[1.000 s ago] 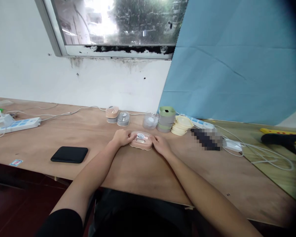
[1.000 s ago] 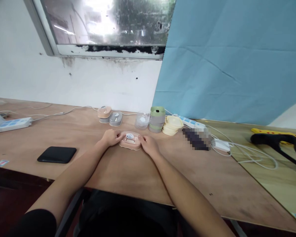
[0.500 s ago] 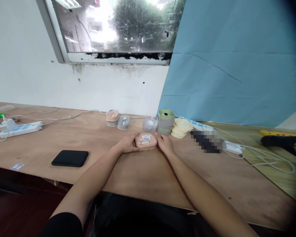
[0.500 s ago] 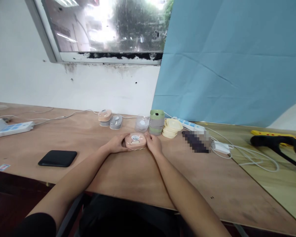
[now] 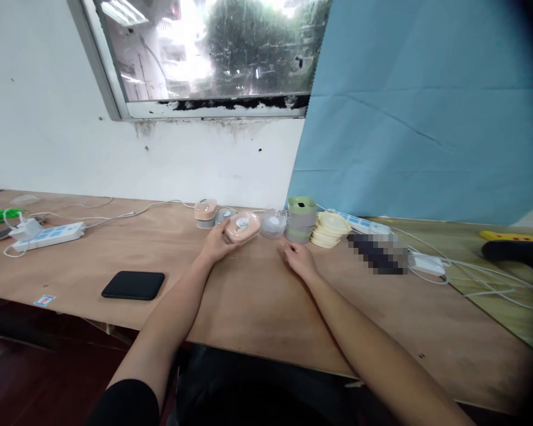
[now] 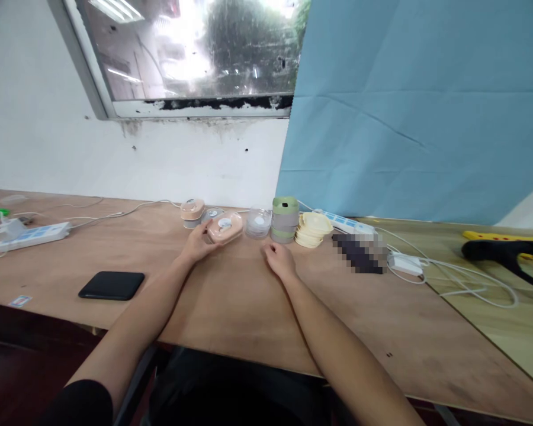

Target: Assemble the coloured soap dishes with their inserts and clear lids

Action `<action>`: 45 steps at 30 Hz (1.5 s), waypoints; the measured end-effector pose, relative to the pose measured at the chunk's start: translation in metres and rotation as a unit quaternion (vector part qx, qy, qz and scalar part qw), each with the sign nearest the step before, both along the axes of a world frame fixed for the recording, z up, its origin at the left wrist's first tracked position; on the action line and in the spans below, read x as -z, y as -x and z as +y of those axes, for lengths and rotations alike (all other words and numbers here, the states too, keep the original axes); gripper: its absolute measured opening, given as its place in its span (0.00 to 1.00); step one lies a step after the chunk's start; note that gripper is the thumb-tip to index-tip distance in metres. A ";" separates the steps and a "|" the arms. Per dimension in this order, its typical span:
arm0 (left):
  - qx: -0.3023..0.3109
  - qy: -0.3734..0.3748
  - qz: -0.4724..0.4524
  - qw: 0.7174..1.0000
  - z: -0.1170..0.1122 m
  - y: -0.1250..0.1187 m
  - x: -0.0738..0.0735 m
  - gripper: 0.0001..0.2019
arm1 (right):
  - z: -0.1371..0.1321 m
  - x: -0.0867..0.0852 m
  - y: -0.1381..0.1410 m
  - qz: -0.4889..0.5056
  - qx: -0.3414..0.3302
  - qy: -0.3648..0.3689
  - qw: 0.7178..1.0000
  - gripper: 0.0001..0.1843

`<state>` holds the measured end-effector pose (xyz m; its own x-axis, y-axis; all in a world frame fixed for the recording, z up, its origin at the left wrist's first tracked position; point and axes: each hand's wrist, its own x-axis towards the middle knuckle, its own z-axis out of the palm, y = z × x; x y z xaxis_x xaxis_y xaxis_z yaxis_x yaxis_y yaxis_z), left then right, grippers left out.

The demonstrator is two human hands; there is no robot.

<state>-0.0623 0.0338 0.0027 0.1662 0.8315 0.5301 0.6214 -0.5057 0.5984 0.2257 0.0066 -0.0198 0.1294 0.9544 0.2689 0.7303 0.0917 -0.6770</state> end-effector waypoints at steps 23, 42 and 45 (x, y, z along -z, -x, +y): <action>-0.350 -0.002 0.021 0.936 0.054 -0.029 0.004 0.46 | -0.005 0.000 0.005 -0.040 -0.019 -0.081 0.996 0.21; -0.250 -0.058 0.081 0.963 0.030 -0.031 0.009 0.26 | 0.003 -0.011 -0.086 0.017 0.259 -0.217 0.941 0.20; -0.251 -0.058 0.100 0.961 0.030 -0.032 0.011 0.28 | 0.007 -0.007 -0.107 -0.002 0.296 -0.202 0.933 0.23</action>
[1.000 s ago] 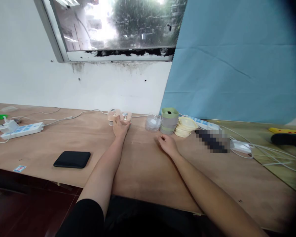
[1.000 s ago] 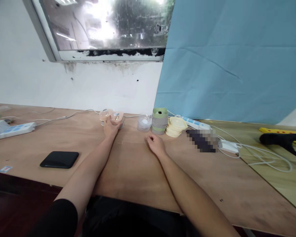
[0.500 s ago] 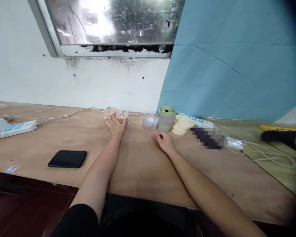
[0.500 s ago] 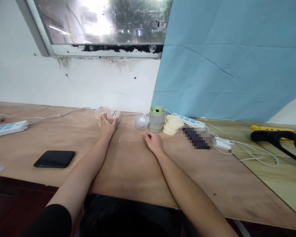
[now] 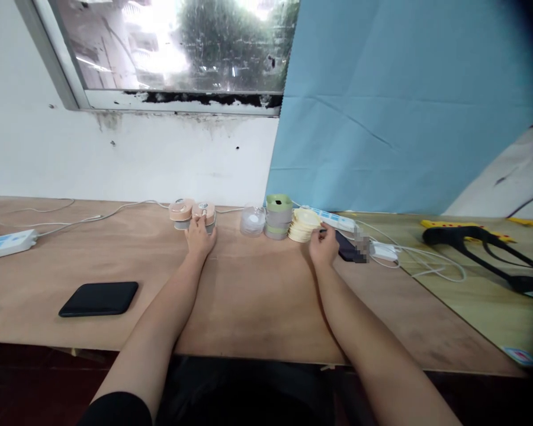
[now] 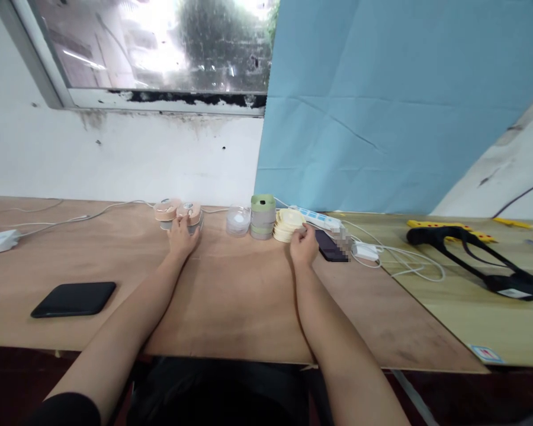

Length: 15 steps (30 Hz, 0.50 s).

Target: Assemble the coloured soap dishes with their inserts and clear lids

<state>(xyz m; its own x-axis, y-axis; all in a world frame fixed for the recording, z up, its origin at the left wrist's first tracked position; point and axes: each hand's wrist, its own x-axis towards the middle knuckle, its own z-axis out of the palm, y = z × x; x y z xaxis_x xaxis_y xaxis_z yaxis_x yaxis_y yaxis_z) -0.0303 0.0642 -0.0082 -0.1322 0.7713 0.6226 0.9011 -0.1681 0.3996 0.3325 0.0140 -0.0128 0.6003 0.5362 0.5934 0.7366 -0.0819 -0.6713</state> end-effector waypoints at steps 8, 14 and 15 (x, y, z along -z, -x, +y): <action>-0.024 0.010 0.006 1.000 0.003 0.002 0.002 0.28 | 0.012 0.011 -0.010 -0.061 -0.045 0.042 0.996 0.29; -0.024 0.017 0.004 1.000 0.004 0.002 0.004 0.28 | 0.018 0.016 -0.012 -0.077 -0.069 0.002 0.995 0.24; -0.021 0.016 0.003 1.000 0.004 0.002 0.004 0.28 | 0.018 0.016 -0.012 -0.074 -0.066 -0.002 0.995 0.23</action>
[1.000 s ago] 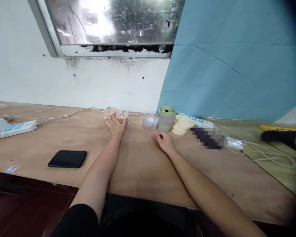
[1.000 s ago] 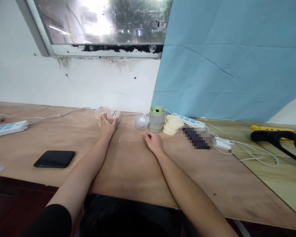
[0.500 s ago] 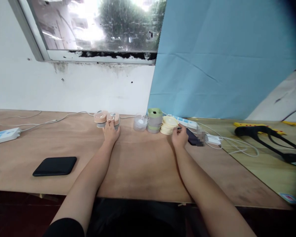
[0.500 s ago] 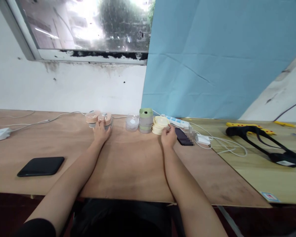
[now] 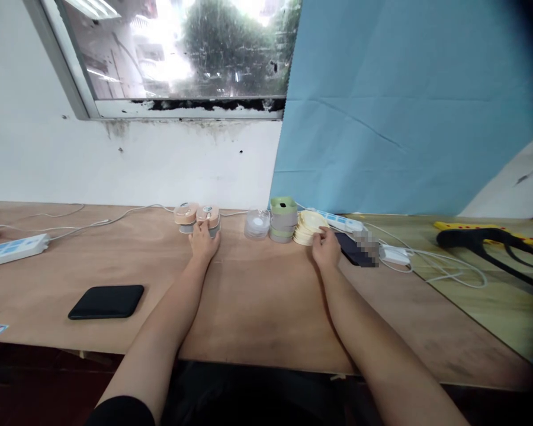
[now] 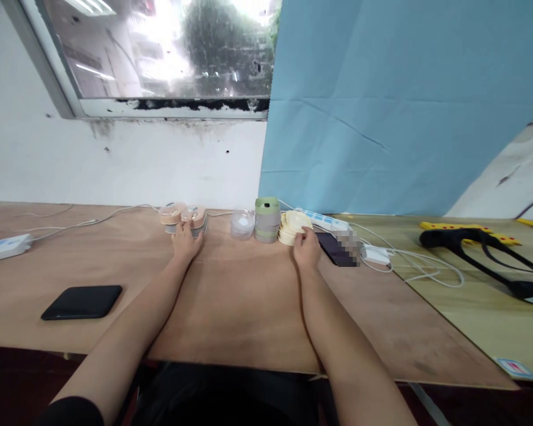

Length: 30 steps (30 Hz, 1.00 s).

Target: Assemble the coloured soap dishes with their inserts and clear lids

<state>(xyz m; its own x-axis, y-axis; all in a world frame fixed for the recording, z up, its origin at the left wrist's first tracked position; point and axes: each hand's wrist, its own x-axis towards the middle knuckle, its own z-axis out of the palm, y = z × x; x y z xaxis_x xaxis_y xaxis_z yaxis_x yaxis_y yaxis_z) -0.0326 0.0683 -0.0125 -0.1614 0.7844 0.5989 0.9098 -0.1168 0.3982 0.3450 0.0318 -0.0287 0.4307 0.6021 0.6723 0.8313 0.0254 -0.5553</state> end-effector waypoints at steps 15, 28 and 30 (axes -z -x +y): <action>0.006 0.009 0.001 1.000 0.001 0.002 0.001 0.27 | -0.004 -0.008 0.005 0.092 0.026 -0.070 0.993 0.18; 0.209 -0.119 0.001 0.971 -0.012 -0.013 -0.003 0.39 | -0.034 -0.015 0.080 -0.037 -0.195 -0.070 0.978 0.16; 0.302 -0.110 0.011 0.947 -0.017 -0.018 -0.004 0.42 | -0.041 -0.017 0.098 -0.098 -0.260 -0.025 0.960 0.16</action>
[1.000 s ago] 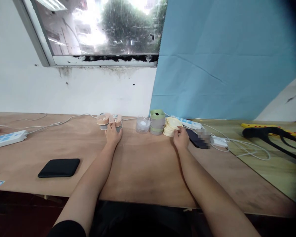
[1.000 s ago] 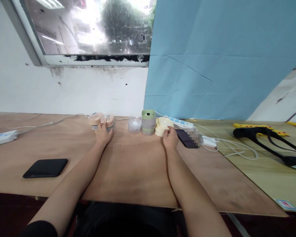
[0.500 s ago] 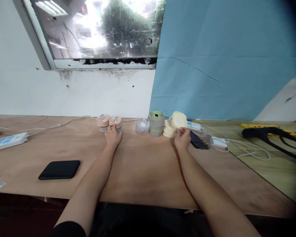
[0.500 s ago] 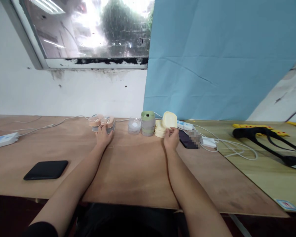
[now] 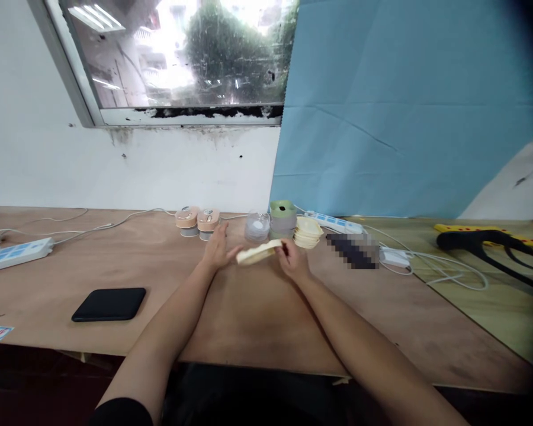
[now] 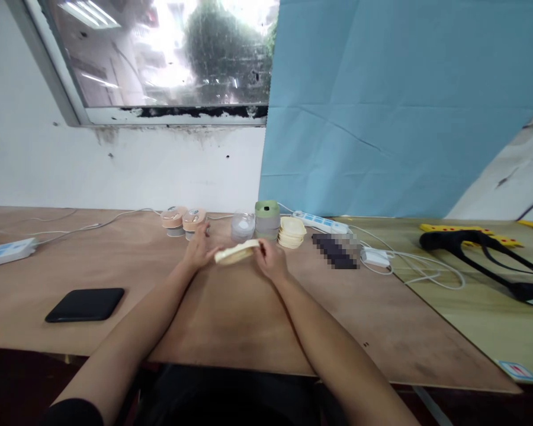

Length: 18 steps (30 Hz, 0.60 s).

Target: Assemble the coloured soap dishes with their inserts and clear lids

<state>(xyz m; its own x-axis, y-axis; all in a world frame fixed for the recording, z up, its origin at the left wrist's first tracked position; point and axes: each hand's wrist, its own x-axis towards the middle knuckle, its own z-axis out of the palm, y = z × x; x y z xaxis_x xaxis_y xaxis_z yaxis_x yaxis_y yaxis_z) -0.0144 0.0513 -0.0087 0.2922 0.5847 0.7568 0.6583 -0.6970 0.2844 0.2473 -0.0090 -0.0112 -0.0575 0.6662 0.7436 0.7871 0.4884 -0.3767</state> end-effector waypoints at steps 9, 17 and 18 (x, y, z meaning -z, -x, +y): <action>0.043 0.189 0.104 0.976 -0.022 -0.026 -0.004 0.20 | -0.006 -0.010 0.024 -0.102 -0.008 0.182 0.978 0.24; -0.045 0.233 -0.043 0.971 -0.013 0.009 -0.002 0.20 | 0.005 0.000 0.029 -0.158 0.045 0.278 0.946 0.19; -0.023 0.234 -0.018 0.972 -0.015 0.009 -0.001 0.21 | 0.006 0.000 0.031 -0.158 0.051 0.275 0.947 0.18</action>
